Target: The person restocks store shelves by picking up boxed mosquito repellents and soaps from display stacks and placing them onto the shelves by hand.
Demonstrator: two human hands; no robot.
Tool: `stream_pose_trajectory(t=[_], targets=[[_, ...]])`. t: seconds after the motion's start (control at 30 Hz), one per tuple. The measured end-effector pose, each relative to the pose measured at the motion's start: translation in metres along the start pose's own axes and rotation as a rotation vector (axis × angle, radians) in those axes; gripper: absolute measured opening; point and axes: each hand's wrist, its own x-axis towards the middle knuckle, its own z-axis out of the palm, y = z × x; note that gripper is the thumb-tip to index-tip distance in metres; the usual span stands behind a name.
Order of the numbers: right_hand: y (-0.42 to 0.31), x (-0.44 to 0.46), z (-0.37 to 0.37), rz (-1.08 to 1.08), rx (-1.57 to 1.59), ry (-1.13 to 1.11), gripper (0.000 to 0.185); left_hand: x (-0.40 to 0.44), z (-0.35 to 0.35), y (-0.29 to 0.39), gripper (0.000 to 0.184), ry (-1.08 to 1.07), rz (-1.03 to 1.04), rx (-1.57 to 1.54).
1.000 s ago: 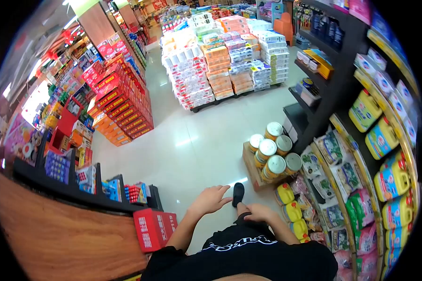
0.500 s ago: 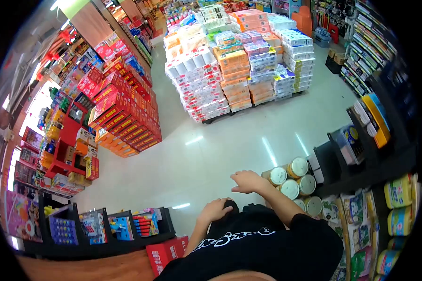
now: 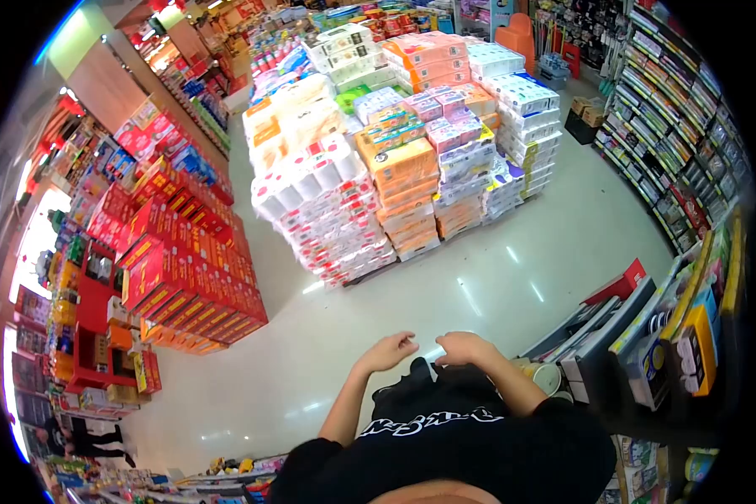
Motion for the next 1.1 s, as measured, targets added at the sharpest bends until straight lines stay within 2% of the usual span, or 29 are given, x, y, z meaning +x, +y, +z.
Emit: stream_pose_trajectory(t=[0.1, 0.23, 0.33, 0.47, 0.57, 0.6, 0.7, 0.8, 0.83, 0.9, 1.0, 1.03, 1.07, 1.1], targets=[[0.011, 0.019, -0.06, 0.124, 0.037, 0.166, 0.056, 0.071, -0.051, 0.017, 0.052, 0.052, 0.101, 0.057], [0.056, 0.079, -0.101, -0.033, 0.298, 0.443, 0.057, 0.15, -0.101, 0.044, 0.049, -0.036, 0.152, -0.053], [0.095, 0.133, -0.137, -0.109, 0.367, 0.471, 0.06, 0.21, -0.123, 0.04, 0.051, -0.096, 0.087, -0.196], [0.145, 0.192, -0.203, -0.041, 0.325, 0.451, 0.06, 0.285, -0.147, 0.014, 0.054, -0.079, -0.023, -0.257], [0.168, 0.226, -0.284, -0.056, 0.335, 0.479, 0.061, 0.333, -0.177, 0.01, 0.054, 0.128, -0.018, -0.214], [0.178, 0.243, -0.309, -0.084, 0.369, 0.538, 0.062, 0.352, -0.195, 0.014, 0.054, 0.188, -0.07, -0.231], [0.213, 0.316, -0.36, -0.126, 0.46, 0.707, 0.067, 0.392, -0.263, 0.047, 0.06, 0.37, 0.042, -0.134], [0.232, 0.37, -0.416, -0.182, 0.446, 0.953, 0.071, 0.449, -0.321, 0.04, 0.06, 0.56, 0.01, -0.075], [0.234, 0.385, -0.435, -0.208, 0.424, 1.055, 0.072, 0.468, -0.338, 0.037, 0.069, 0.649, 0.153, -0.087], [0.234, 0.403, -0.463, -0.219, 0.502, 1.089, 0.072, 0.516, -0.37, 0.012, 0.078, 0.753, 0.134, -0.202], [0.239, 0.443, -0.491, -0.134, 0.535, 1.186, 0.071, 0.569, -0.405, -0.011, 0.088, 0.911, 0.241, 0.143], [0.236, 0.452, -0.482, -0.084, 0.536, 1.189, 0.071, 0.573, -0.411, -0.015, 0.09, 0.86, 0.239, 0.14], [0.236, 0.46, -0.481, -0.101, 0.91, 0.999, 0.073, 0.582, -0.418, -0.014, 0.091, 0.813, 0.246, 0.134], [0.24, 0.477, -0.474, -0.064, 0.858, 1.064, 0.073, 0.595, -0.427, -0.005, 0.092, 0.771, 0.269, 0.128]])
